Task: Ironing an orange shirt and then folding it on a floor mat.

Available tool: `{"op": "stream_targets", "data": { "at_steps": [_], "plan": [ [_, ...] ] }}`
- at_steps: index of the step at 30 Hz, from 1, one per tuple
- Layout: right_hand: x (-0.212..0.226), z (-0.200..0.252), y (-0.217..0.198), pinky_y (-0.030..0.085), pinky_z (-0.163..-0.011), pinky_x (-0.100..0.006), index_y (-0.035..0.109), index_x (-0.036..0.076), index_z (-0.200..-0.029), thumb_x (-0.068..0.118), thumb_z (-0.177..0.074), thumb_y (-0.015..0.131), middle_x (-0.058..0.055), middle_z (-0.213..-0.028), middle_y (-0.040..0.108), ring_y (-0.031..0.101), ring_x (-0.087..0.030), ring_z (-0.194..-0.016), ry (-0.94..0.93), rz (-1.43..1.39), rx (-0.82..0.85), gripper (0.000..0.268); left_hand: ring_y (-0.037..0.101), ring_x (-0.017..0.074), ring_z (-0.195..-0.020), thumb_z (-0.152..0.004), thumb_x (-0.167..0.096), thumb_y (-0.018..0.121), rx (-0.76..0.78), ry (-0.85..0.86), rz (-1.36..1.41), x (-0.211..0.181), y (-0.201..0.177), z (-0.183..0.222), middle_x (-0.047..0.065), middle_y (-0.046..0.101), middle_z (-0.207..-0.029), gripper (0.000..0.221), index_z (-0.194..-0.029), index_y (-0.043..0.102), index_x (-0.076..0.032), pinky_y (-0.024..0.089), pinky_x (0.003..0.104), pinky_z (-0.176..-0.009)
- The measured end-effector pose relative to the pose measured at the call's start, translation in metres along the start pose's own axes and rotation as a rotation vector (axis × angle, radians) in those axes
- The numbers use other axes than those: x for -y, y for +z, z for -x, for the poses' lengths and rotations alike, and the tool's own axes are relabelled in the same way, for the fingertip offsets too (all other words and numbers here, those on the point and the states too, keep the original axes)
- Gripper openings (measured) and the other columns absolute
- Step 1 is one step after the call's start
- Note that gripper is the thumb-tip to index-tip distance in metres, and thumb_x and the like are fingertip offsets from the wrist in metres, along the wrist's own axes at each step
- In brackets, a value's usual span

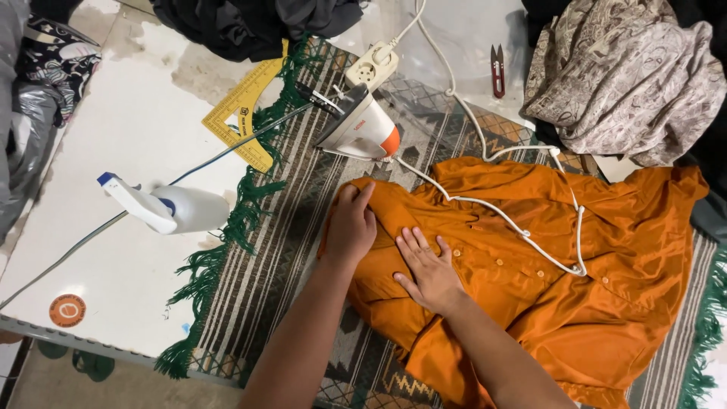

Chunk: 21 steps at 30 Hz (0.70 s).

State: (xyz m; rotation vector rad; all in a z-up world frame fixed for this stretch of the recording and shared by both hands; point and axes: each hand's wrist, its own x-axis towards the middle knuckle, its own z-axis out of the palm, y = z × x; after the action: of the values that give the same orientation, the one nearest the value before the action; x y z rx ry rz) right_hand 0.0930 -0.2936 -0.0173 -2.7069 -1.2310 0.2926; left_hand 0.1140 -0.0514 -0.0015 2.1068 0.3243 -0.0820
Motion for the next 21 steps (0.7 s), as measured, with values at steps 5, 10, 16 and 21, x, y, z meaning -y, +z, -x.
{"op": "stream_targets", "data": {
  "at_steps": [5, 10, 16, 21],
  "plan": [
    [-0.001, 0.023, 0.004, 0.008, -0.120, -0.057, 0.027, 0.023, -0.164, 0.059, -0.103, 0.044, -0.013, -0.174, 0.011, 0.009, -0.030, -0.159, -0.045, -0.003, -0.009, 0.073, 0.066, 0.0423, -0.103, -0.099, -0.008, 0.043, 0.016, -0.054, 0.020, -0.016, -0.028, 0.000, 0.027, 0.046, -0.147, 0.063, -0.162, 0.036, -0.010, 0.061, 0.043, -0.070],
    [0.003, 0.062, -0.001, 0.012, -0.124, -0.048, 0.016, 0.007, -0.165, 0.047, -0.105, 0.044, -0.019, -0.172, 0.013, 0.010, -0.032, -0.158, 0.153, -0.131, 0.050, 0.077, 0.067, 0.0425, -0.101, -0.091, 0.000, 0.052, 0.025, 0.072, -0.103, -0.036, -0.038, 0.013, 0.026, 0.052, -0.135, 0.073, -0.161, 0.033, -0.005, 0.060, 0.045, -0.074],
    [0.005, 0.041, -0.028, 0.034, -0.096, -0.041, 0.064, 0.008, -0.136, 0.037, -0.102, 0.054, -0.009, -0.119, 0.073, 0.068, -0.022, -0.105, 0.200, -0.158, -0.366, 0.045, 0.052, 0.0481, -0.128, -0.099, -0.008, 0.060, -0.044, 0.213, -0.226, -0.004, -0.006, 0.029, 0.027, 0.042, -0.154, 0.066, -0.157, 0.036, -0.026, 0.053, 0.056, -0.095],
    [-0.031, -0.024, -0.046, 0.053, -0.084, -0.037, 0.074, 0.005, -0.114, -0.001, -0.094, 0.065, -0.008, -0.101, 0.072, 0.067, -0.028, -0.092, 0.139, -0.397, -0.721, 0.023, 0.058, 0.0235, -0.077, -0.093, 0.003, 0.065, -0.376, 0.475, -0.196, -0.022, -0.010, 0.039, 0.005, 0.054, -0.090, 0.017, -0.085, 0.057, -0.009, 0.054, 0.033, -0.074]
  ]
}}
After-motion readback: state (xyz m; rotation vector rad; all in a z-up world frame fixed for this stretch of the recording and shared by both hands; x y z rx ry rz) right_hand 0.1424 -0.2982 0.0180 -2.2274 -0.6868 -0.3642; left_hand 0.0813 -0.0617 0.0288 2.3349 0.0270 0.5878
